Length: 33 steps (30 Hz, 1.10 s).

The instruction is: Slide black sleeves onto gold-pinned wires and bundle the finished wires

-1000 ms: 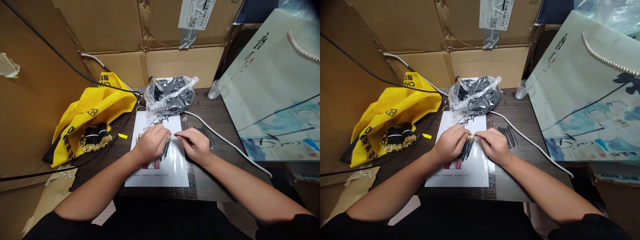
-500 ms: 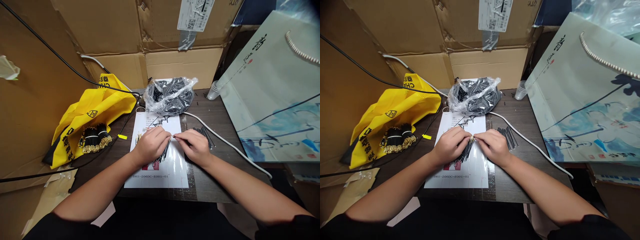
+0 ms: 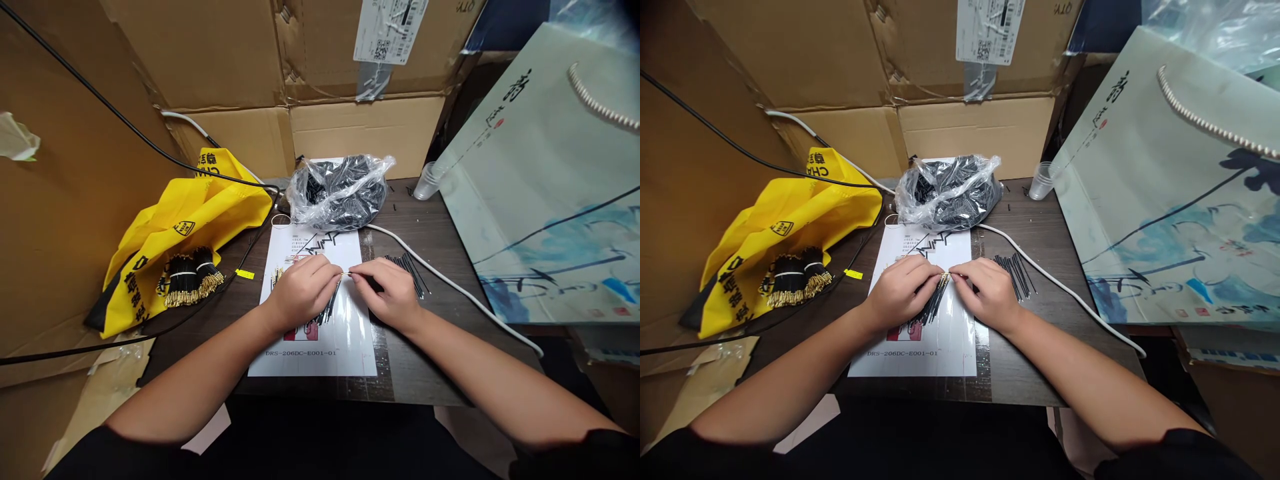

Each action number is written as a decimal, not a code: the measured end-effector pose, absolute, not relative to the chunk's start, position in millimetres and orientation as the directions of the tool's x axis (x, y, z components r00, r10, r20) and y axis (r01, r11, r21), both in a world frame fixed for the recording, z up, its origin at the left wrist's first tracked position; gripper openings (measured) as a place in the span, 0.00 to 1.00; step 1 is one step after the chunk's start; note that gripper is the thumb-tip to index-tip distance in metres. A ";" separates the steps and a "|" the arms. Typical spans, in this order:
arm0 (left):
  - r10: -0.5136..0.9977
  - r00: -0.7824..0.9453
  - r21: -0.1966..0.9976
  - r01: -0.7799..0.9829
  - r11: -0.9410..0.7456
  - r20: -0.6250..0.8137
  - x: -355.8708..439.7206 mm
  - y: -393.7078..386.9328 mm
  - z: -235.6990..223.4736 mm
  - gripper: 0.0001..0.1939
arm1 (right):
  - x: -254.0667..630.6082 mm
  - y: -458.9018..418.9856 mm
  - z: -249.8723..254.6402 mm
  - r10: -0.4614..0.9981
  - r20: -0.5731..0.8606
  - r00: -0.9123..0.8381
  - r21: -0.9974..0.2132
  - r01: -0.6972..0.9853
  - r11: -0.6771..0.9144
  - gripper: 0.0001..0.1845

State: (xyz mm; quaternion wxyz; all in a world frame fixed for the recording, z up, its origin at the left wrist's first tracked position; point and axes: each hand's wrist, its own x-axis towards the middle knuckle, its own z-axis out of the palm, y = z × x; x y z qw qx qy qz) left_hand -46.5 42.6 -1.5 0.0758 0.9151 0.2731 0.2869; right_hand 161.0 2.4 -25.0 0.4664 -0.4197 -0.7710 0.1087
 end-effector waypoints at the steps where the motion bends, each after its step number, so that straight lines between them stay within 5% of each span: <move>1: 0.544 0.685 0.296 0.456 -0.839 0.485 -46.6 42.7 -1.6 0.08 | 161.0 2.5 -24.7 0.751 0.625 -0.214 -0.561 0.545 0.623 0.10; 20: 0.544 0.704 0.273 0.471 -0.839 0.457 -46.4 41.1 -4.4 0.10 | 161.3 3.3 -28.2 0.747 0.603 -0.279 -0.535 0.553 0.638 0.11; 33: 0.599 0.611 0.448 0.403 -0.798 0.518 -42.4 35.6 -4.2 0.07 | 160.8 1.0 -28.9 0.753 0.651 -0.099 -0.569 0.592 0.571 0.06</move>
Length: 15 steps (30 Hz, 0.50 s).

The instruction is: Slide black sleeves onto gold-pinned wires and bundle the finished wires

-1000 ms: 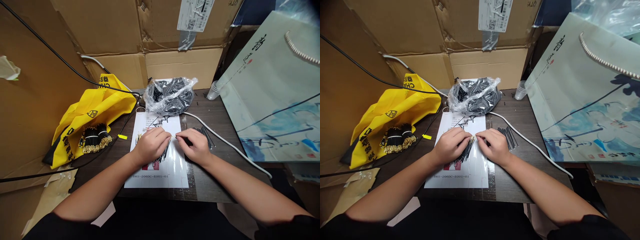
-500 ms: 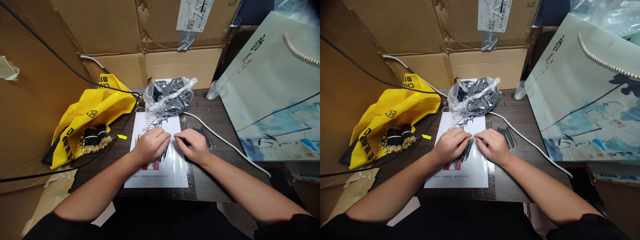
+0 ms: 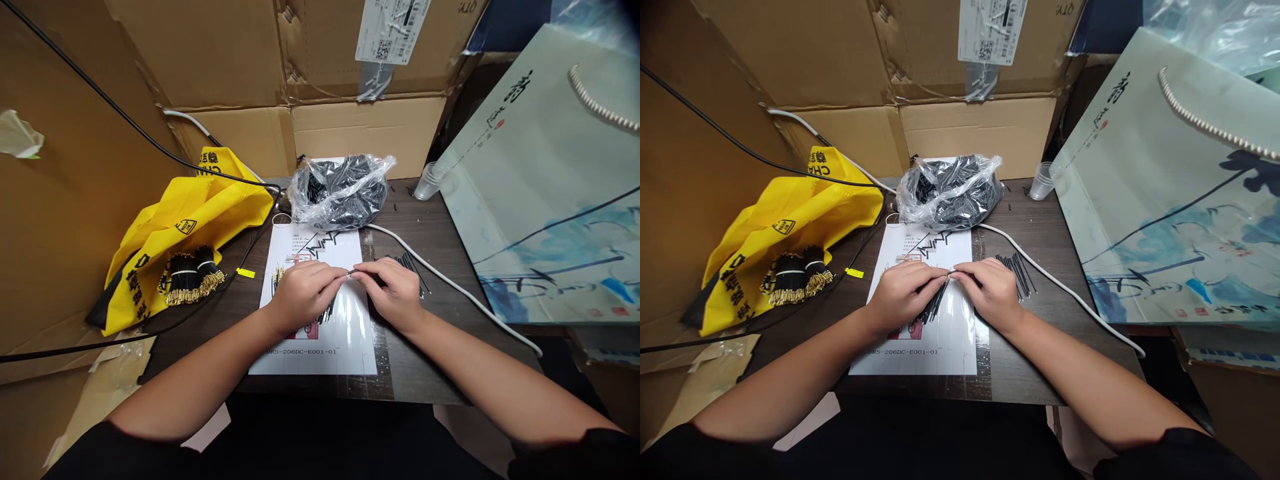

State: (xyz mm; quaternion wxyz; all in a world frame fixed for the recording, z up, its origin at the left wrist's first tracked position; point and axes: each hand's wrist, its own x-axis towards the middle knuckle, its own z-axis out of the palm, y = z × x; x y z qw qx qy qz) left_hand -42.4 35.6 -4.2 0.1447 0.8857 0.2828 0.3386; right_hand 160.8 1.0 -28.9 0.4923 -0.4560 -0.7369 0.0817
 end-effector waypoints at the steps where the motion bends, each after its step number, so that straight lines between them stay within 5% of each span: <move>1: 0.614 0.594 0.462 0.409 -0.787 0.519 -42.0 35.0 -4.7 0.08 | 161.2 0.7 -29.2 0.746 0.657 -0.110 -0.563 0.587 0.582 0.07; 15: 0.818 0.477 0.773 0.367 -0.518 0.322 -39.6 30.8 1.3 0.08 | 159.3 -2.5 -29.7 0.665 0.706 -0.246 -0.430 0.597 0.677 0.26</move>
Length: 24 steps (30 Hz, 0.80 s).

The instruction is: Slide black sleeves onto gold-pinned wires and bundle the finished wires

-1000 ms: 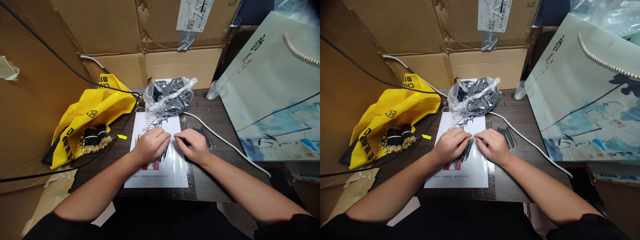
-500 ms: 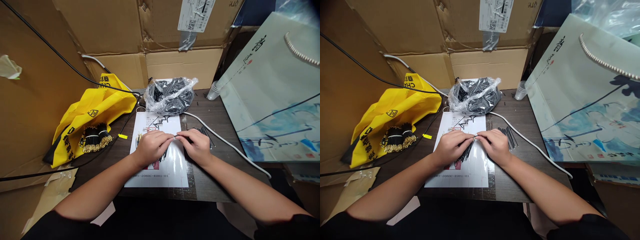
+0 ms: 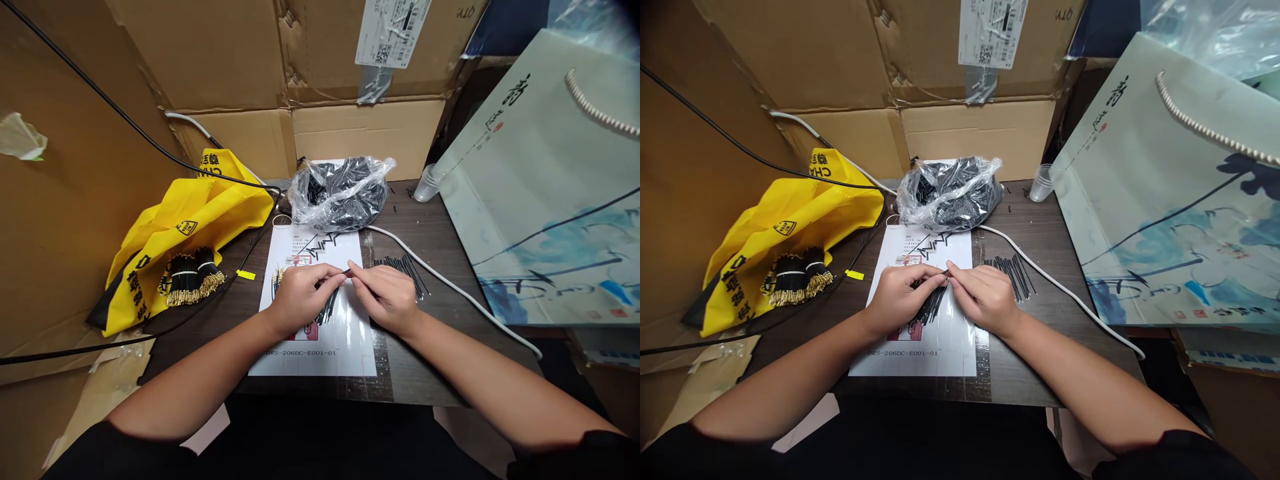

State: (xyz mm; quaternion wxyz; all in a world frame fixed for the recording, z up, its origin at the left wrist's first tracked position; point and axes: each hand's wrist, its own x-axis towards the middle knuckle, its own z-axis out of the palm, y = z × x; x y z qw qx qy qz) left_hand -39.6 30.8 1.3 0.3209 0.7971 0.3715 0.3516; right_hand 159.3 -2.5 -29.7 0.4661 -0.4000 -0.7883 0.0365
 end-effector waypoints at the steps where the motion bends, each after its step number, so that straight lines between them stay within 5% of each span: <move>1: 0.823 0.476 0.790 0.353 -0.501 0.310 -39.5 30.9 1.8 0.08 | 159.4 -2.6 -29.5 0.660 0.708 -0.249 -0.423 0.599 0.680 0.25; 9: 0.849 0.470 0.842 0.333 -0.425 0.242 -40.4 32.7 3.9 0.08 | 159.8 -4.9 -29.1 0.646 0.708 -0.286 -0.400 0.592 0.700 0.30; 14: 0.871 0.456 0.893 0.294 -0.340 0.181 -39.1 36.4 7.3 0.08 | 157.0 -6.5 -19.9 0.703 0.696 -0.144 -0.517 0.580 0.630 0.30; 20: 0.921 0.381 0.975 0.159 -0.154 0.083 -39.0 41.0 8.6 0.10 | 139.9 -16.7 -5.6 0.858 0.506 -0.090 -0.687 0.560 0.464 0.04; 24: 0.927 0.374 0.997 0.059 -0.045 0.020 -37.8 38.7 6.9 0.12 | 123.5 -21.7 -4.5 0.908 0.386 -0.165 -0.753 0.512 0.413 0.08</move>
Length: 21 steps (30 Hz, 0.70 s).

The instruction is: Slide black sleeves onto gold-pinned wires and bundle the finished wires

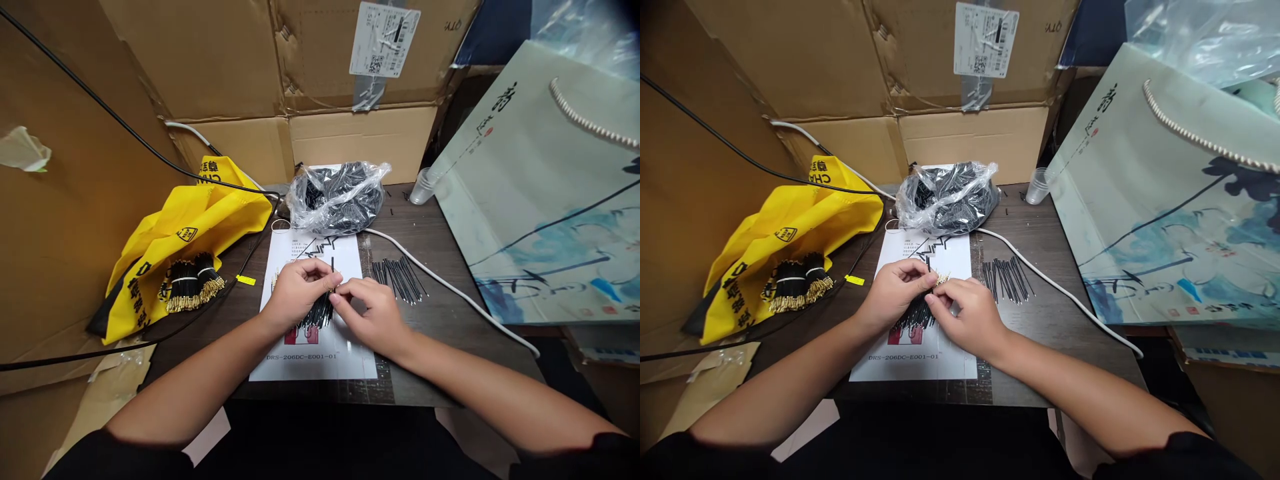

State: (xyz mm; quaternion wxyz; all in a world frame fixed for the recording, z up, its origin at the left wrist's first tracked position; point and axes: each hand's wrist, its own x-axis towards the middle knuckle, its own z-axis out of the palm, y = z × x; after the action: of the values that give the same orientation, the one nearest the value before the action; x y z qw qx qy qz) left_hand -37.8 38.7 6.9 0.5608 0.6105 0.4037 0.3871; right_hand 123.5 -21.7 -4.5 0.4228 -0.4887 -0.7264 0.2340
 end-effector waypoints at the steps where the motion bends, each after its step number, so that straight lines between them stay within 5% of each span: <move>1: 0.927 0.374 0.998 0.048 -0.030 0.010 -37.6 38.3 6.6 0.13 | 120.6 -22.1 -4.6 0.915 0.371 -0.159 -0.768 0.501 0.399 0.09; 5: 0.919 0.395 0.995 0.086 -0.054 0.016 -38.4 38.5 6.9 0.15 | 119.4 -22.0 -1.0 0.937 0.318 -0.144 -0.761 0.551 0.343 0.13; 9: 0.938 0.309 0.903 0.339 -0.265 0.160 -39.9 36.0 7.2 0.15 | 135.7 -23.6 5.4 0.947 0.239 -0.215 -0.452 0.839 0.304 0.16; 12: 0.868 0.385 0.656 0.573 -0.492 0.315 -40.3 33.0 4.9 0.13 | 150.1 -25.3 4.6 0.963 0.158 -0.220 -0.186 0.951 0.247 0.16; 16: 0.731 0.593 0.254 0.691 -0.677 0.337 -41.7 34.0 -0.3 0.13 | 159.2 -23.3 -1.9 0.978 0.094 -0.186 -0.020 0.982 0.189 0.17; 21: 0.690 0.651 0.073 0.708 -0.702 0.317 -45.2 38.6 -2.2 0.15 | 160.9 -16.0 -4.7 0.981 0.094 -0.171 0.040 0.985 0.167 0.17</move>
State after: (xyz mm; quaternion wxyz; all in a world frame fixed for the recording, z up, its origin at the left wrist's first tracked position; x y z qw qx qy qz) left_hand -45.2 38.6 -2.2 -0.0287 0.9082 0.3847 0.1623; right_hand 160.9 -16.0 -4.7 0.0231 -0.6436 -0.7637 -0.0459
